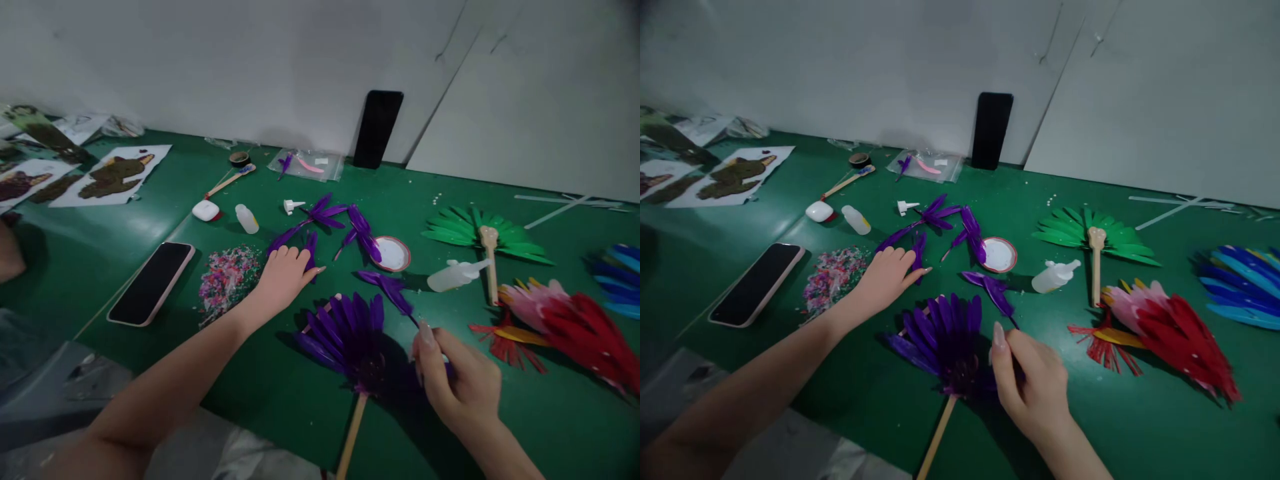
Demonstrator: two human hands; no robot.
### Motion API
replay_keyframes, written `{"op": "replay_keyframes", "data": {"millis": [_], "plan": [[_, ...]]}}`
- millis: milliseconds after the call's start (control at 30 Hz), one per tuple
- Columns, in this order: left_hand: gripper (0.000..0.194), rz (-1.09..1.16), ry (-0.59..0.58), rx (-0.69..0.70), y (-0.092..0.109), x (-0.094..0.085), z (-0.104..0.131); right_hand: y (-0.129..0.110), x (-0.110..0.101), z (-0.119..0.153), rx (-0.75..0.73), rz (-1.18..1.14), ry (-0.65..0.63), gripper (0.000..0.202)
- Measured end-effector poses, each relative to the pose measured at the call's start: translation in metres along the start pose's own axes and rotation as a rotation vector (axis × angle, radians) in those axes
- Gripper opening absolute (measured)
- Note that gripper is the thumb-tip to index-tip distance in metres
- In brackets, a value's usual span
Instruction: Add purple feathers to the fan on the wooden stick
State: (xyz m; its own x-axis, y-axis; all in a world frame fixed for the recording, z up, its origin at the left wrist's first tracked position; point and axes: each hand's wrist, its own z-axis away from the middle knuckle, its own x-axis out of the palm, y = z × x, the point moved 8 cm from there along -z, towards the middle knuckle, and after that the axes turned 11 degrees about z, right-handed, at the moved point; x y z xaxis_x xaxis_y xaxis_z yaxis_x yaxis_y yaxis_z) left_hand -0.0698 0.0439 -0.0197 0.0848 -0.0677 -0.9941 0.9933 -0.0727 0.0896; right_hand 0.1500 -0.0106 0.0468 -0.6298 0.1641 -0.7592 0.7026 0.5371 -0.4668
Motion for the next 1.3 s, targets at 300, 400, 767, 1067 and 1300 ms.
{"op": "replay_keyframes", "data": {"millis": [300,400,767,1067,1300], "plan": [[0.025,0.006,0.034,0.047,-0.002,-0.003,0.004,0.018,-0.003,-0.004,0.121,-0.064,0.042,0.037],[0.033,0.009,0.066,0.03,-0.005,-0.008,0.002,0.03,-0.008,-0.005,0.195,-0.101,0.089,0.037],[0.033,0.043,0.023,0.172,0.005,-0.003,0.001,0.052,-0.008,-0.008,0.343,-0.263,0.168,0.041],[0.032,0.195,0.046,0.229,0.016,-0.003,0.003,0.062,-0.007,-0.008,0.39,-0.347,0.212,0.042],[0.035,0.39,0.187,0.192,0.006,-0.018,0.005,0.068,-0.01,-0.009,0.411,-0.365,0.259,0.043]]}}
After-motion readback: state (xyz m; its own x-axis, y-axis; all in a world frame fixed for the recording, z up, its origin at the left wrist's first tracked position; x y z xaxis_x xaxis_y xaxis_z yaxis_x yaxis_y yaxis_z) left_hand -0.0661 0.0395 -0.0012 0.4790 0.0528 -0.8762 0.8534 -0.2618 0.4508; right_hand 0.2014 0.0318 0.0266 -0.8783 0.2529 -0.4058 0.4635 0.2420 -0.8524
